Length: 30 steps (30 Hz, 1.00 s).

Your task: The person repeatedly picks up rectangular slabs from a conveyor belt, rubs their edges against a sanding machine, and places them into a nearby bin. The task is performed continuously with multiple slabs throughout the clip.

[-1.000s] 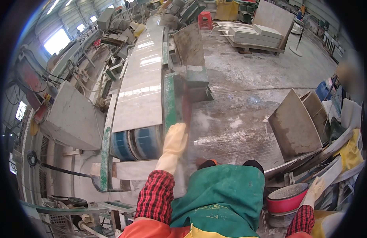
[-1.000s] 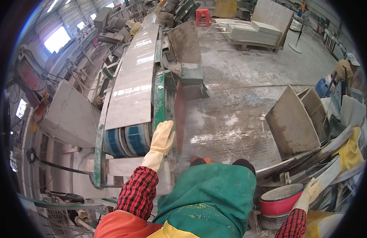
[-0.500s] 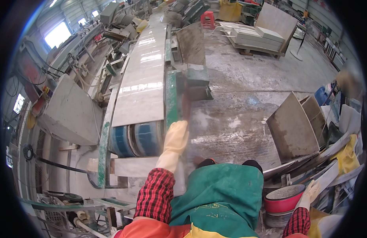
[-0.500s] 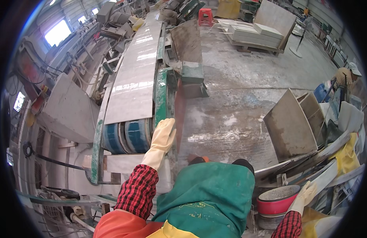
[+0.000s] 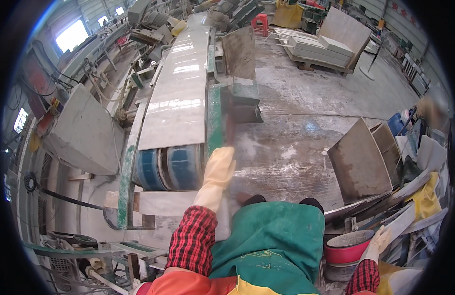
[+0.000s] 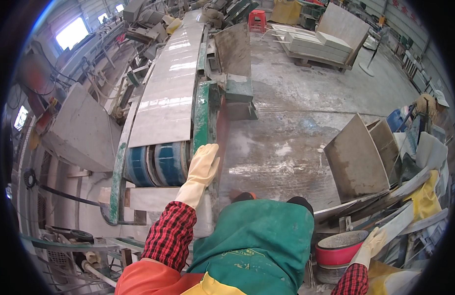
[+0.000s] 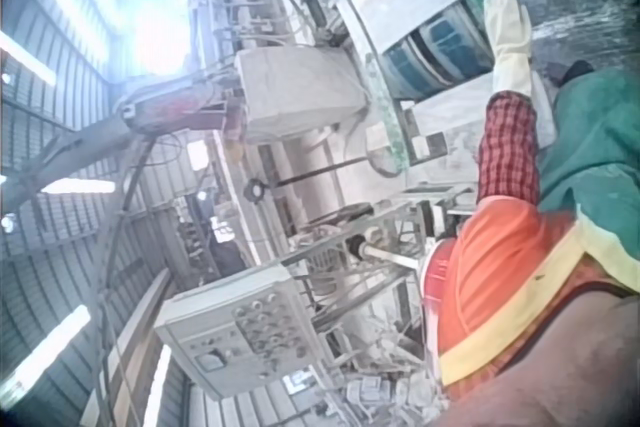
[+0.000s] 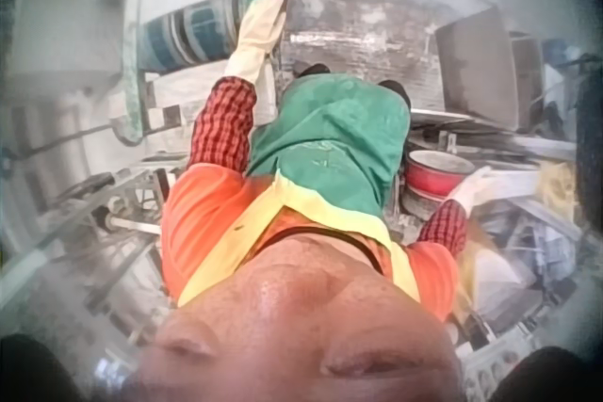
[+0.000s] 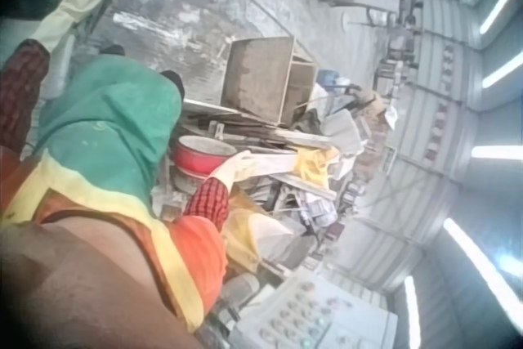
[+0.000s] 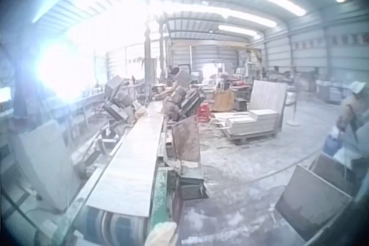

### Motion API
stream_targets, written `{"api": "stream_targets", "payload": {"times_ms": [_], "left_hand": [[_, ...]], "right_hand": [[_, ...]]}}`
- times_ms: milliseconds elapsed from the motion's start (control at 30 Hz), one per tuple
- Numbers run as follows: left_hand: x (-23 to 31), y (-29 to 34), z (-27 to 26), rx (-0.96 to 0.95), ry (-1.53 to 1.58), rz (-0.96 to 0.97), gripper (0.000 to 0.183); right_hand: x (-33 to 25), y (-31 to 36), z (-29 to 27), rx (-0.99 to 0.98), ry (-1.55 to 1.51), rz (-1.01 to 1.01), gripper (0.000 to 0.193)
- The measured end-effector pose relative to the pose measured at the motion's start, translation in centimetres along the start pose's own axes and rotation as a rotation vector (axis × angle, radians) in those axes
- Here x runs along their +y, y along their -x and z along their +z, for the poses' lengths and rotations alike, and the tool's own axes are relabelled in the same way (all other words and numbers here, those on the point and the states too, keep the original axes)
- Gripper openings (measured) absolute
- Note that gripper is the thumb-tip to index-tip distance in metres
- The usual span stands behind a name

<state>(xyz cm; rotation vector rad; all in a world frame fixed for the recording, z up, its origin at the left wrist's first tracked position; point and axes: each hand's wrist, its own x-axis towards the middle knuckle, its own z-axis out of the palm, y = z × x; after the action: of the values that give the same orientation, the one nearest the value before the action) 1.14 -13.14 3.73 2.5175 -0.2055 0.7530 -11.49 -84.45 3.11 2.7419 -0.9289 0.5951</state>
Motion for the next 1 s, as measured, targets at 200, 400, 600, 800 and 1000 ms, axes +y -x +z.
{"api": "stream_targets", "payload": {"times_ms": [200, 400, 600, 800, 1000], "left_hand": [[0.1, 0.1, -0.7, -0.104, -0.009, -0.057, 0.030], [0.0, 0.2, -0.6, -0.081, 0.004, -0.054, 0.028], [-0.3, 0.3, -0.4, -0.062, 0.018, -0.042, 0.027], [-0.3, 0.3, -0.8, -0.073, 0.004, -0.046, 0.026], [-0.6, 0.5, -0.2, -0.019, 0.019, -0.018, 0.024]], "right_hand": [[-1.9, 0.8, -1.3, -0.058, 0.013, 0.040, 0.056], [-1.0, 1.2, -0.7, -0.031, 0.002, 0.021, 0.055], [-1.8, 1.8, -1.6, -0.039, 0.013, 0.020, 0.054], [-7.6, 4.0, -6.5, -0.081, -0.042, 0.252, 0.053], [-2.7, 2.5, -2.2, -0.084, -0.059, 0.072, 0.052]]}}
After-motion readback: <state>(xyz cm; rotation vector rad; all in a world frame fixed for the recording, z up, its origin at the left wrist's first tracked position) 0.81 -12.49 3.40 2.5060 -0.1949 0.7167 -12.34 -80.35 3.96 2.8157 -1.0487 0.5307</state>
